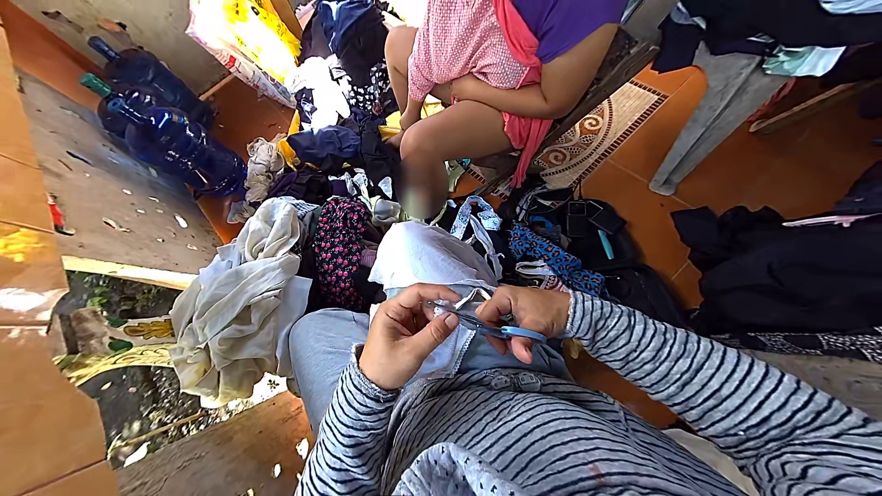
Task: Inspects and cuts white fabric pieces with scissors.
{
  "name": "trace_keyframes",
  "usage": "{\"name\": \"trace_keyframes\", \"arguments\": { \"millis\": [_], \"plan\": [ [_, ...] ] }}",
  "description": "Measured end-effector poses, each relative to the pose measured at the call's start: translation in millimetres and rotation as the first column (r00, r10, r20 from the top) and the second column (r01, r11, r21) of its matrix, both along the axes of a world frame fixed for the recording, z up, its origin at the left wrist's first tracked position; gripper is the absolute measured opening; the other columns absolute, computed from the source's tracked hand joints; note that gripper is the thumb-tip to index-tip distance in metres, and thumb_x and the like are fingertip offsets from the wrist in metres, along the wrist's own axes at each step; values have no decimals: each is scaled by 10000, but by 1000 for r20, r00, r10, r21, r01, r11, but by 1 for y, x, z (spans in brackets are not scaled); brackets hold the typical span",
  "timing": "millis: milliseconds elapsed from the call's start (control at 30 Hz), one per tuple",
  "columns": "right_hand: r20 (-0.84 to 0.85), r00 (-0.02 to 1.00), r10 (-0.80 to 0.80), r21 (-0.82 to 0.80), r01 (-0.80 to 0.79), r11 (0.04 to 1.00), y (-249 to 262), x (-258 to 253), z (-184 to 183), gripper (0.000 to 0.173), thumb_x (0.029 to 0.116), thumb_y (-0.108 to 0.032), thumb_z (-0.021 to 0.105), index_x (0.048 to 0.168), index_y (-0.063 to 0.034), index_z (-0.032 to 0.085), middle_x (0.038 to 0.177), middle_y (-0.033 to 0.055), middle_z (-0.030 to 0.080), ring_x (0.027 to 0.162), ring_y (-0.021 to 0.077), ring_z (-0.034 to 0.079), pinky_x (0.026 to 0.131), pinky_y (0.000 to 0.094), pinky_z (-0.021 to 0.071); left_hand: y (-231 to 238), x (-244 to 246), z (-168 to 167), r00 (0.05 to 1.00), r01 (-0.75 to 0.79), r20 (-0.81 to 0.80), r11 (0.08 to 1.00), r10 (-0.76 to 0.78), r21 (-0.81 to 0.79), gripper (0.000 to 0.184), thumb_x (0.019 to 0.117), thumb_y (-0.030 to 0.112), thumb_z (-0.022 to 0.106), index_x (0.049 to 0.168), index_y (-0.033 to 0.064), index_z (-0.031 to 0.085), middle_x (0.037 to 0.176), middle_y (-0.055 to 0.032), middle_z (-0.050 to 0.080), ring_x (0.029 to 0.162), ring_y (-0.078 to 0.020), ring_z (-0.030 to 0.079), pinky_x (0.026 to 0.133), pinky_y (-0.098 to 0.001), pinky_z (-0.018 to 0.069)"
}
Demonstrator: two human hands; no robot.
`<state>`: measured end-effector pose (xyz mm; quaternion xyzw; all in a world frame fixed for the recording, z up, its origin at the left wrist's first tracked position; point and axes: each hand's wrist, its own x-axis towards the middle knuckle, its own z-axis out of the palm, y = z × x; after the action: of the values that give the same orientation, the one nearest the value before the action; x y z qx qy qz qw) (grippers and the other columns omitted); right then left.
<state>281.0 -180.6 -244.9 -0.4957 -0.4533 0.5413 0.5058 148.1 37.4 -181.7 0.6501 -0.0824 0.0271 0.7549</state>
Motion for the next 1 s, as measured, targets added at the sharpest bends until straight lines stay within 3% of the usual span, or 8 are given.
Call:
{"name": "trace_keyframes", "arguments": {
  "millis": [167, 367, 500, 600, 800, 900, 967, 1000],
  "plan": [
    [-26, 1000, -7, 71, 8, 997, -14, -5, -3, 622, 737, -758, 727, 840, -147, 673, 765, -130, 680, 681, -66, 613, 599, 132, 490, -19, 8, 0, 992, 88, -90, 995, -83, 50, 146, 907, 42, 732, 1031, -34, 718, 872, 29, 732, 690, 42, 616, 647, -161, 529],
    [-199, 959, -200, 139, 230, 963, -32, -11, -16, 414, 801, -660, 747, 746, -252, 702, 665, -165, 678, 553, -94, 588, 491, 100, 463, -37, 21, -2, 986, -2, -161, 988, 28, 156, 131, 887, 103, 768, 936, 1, 701, 727, 65, 661, 612, 43, 567, 596, -155, 487],
    [-281, 795, -537, 261, 602, 755, -25, -11, -26, 450, 877, -631, 684, 1132, -262, 712, 1023, -119, 712, 868, 4, 652, 762, 199, 542, -36, 23, -8, 978, -74, -181, 987, 100, 143, 155, 917, 79, 727, 1043, -10, 715, 798, 42, 697, 656, 27, 611, 631, -161, 528],
    [-199, 818, -539, 293, 575, 764, -14, -9, -10, 661, 851, -461, 797, 1377, -131, 572, 1382, -21, 624, 1018, 48, 664, 815, 228, 566, -35, 20, -6, 988, 31, -153, 995, -16, 99, 175, 925, 26, 699, 1086, -43, 706, 943, -30, 739, 798, -20, 682, 728, -198, 576],
    [-249, 849, -466, 178, 513, 840, -1, -10, 21, 238, 850, -346, 813, 1008, -223, 685, 802, -126, 696, 592, -9, 629, 517, 186, 547, -28, 9, 1, 999, -22, -29, 991, 26, 134, 276, 920, -2, 690, 1183, -81, 658, 976, -48, 748, 853, -47, 696, 781, -235, 585],
    [215, 506, -835, 192, 817, 544, -10, 23, 26, 144, 885, -179, 712, 999, -115, 652, 745, -43, 678, 588, 64, 636, 551, 256, 563, -16, 3, 0, 980, -188, -32, 967, 197, 170, 356, 924, 14, 692, 1256, -85, 610, 965, -34, 764, 834, -47, 712, 760, -233, 589],
    [636, 179, -751, 206, 898, 388, -14, 48, 33, 349, 853, -115, 783, 1127, 37, 630, 932, 201, 702, 809, 326, 698, 721, 540, 568, -11, 1, -3, 957, -284, -9, 939, 291, 192, 360, 919, 12, 703, 1253, -89, 614, 970, -42, 771, 840, -54, 724, 764, -236, 600],
    [678, 143, -721, 203, 906, 370, -13, 54, 37, 472, 834, -111, 822, 1208, 69, 598, 1089, 269, 687, 979, 410, 691, 838, 619, 542, -9, 1, -4, 948, -312, 4, 929, 318, 199, 351, 917, 9, 704, 1243, -90, 620, 979, -49, 773, 848, -59, 730, 770, -239, 604]
  ]
}}
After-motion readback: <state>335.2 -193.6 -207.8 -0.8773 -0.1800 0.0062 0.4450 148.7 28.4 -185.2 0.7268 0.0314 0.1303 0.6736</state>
